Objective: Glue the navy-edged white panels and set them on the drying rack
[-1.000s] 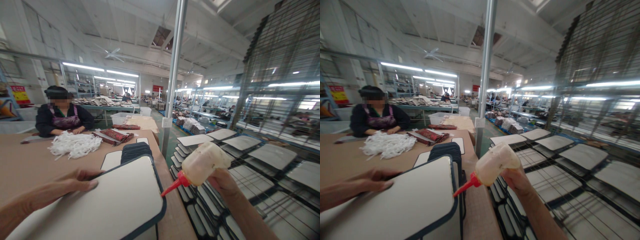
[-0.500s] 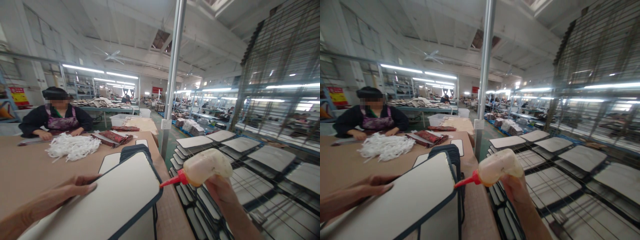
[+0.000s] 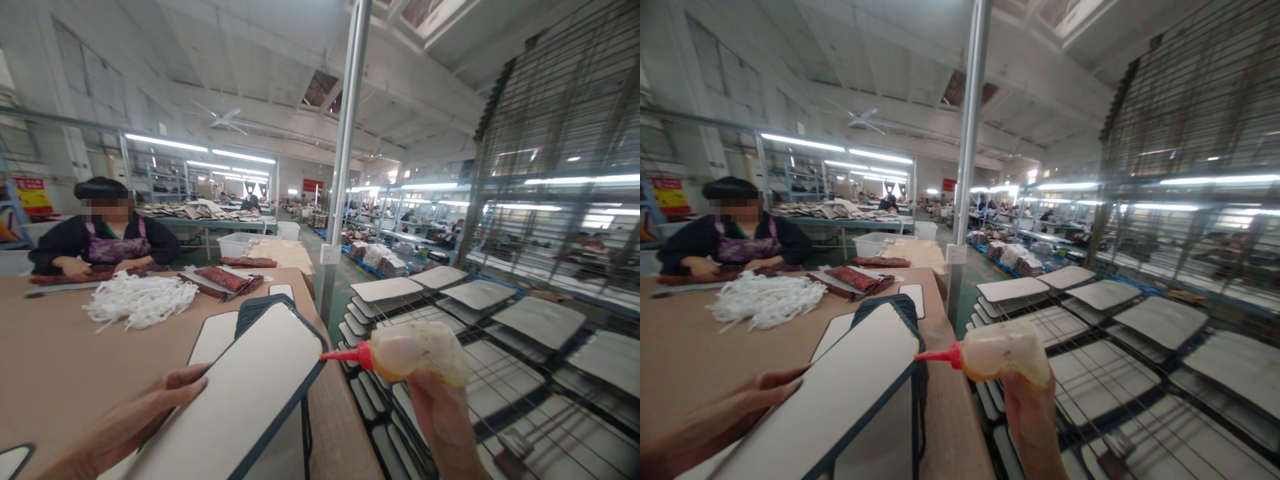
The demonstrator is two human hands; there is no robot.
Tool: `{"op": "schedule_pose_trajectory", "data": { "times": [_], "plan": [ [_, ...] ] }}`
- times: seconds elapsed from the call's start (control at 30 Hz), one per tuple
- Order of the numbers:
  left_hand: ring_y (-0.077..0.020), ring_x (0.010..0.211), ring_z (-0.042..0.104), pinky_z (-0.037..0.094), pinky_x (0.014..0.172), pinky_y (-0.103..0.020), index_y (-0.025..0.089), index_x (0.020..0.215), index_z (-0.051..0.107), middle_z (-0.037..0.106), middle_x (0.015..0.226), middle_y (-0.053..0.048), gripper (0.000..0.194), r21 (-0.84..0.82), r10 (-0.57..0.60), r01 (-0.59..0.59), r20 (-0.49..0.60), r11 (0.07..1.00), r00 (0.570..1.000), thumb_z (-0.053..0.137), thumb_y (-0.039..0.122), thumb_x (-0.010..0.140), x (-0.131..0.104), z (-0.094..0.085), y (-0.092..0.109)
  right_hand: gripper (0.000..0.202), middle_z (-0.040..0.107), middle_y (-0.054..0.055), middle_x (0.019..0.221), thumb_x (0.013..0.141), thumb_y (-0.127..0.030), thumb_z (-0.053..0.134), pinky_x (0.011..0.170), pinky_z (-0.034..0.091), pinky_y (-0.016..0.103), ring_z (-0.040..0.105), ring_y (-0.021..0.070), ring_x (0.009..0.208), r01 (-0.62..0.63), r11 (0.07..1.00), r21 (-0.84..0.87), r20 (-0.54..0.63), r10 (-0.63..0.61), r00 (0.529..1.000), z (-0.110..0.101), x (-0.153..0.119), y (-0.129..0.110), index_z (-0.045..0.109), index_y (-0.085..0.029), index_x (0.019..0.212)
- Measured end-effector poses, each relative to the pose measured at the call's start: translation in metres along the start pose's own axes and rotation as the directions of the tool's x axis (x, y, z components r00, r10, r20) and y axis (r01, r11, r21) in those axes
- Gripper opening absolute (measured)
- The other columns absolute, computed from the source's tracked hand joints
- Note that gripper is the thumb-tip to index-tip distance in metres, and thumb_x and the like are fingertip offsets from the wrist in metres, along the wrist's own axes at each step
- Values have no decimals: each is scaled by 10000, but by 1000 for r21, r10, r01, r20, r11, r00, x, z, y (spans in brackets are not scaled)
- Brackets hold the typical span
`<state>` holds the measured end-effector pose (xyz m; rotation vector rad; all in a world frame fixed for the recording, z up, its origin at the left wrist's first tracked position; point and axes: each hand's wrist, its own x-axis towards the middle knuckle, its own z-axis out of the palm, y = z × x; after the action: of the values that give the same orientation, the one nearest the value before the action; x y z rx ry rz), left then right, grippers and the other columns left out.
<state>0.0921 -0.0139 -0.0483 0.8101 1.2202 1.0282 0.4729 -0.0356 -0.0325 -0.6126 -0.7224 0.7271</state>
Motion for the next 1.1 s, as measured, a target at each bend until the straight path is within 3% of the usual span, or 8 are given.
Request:
{"op": "schedule_pose_trajectory", "data": {
  "times": [0.2, 0.43, 0.73, 0.97, 1.1],
  "plan": [
    [-256, 841, 736, 603, 675, -288, 229, 961, 715, 804, 866, 8, 627, -12, -83, 83, -5, 996, 997, 955, 400, 407, 2, 4, -5, 706, 779, 65, 933, 464, -138, 868, 597, 608, 277, 733, 272, 833, 27, 999, 47, -48, -25, 999, 0, -3, 2, 701, -273, 1136],
    [-276, 844, 743, 604, 673, -302, 166, 1098, 671, 796, 956, -91, 692, -68, -10, 9, -12, 998, 1000, 932, 397, 501, 2, 19, -18, 600, 783, 60, 921, 557, -227, 871, 629, 614, 279, 736, 259, 841, 57, 997, 50, -25, -56, 998, -3, -7, 3, 707, -270, 1133],
    [-216, 720, 746, 586, 598, -234, 189, 964, 721, 801, 832, -46, 660, -68, 18, -22, -68, 997, 998, 963, 405, 389, -8, 44, -11, 475, 784, 54, 845, 590, -236, 862, 663, 625, 319, 740, 260, 776, 37, 999, 12, 37, -37, 999, -6, -13, -1, 739, -251, 1049],
    [-192, 648, 737, 573, 557, -217, 209, 814, 766, 798, 760, 2, 486, -92, 7, -2, 54, 996, 999, 964, 371, 401, -21, 67, 3, 482, 781, 50, 875, 610, -248, 862, 711, 610, 298, 731, 220, 750, -6, 1000, 25, 68, 4, 998, -10, -16, 1, 725, -253, 1073],
    [-175, 637, 733, 579, 569, -214, 207, 833, 773, 799, 763, 2, 448, -98, 29, -20, 90, 995, 995, 955, 357, 452, -22, 74, 5, 554, 774, 87, 940, 609, -290, 857, 712, 612, 343, 725, 252, 780, -24, 1000, -15, 83, 25, 996, -11, -18, 2, 696, -224, 1135]
  ]
}}
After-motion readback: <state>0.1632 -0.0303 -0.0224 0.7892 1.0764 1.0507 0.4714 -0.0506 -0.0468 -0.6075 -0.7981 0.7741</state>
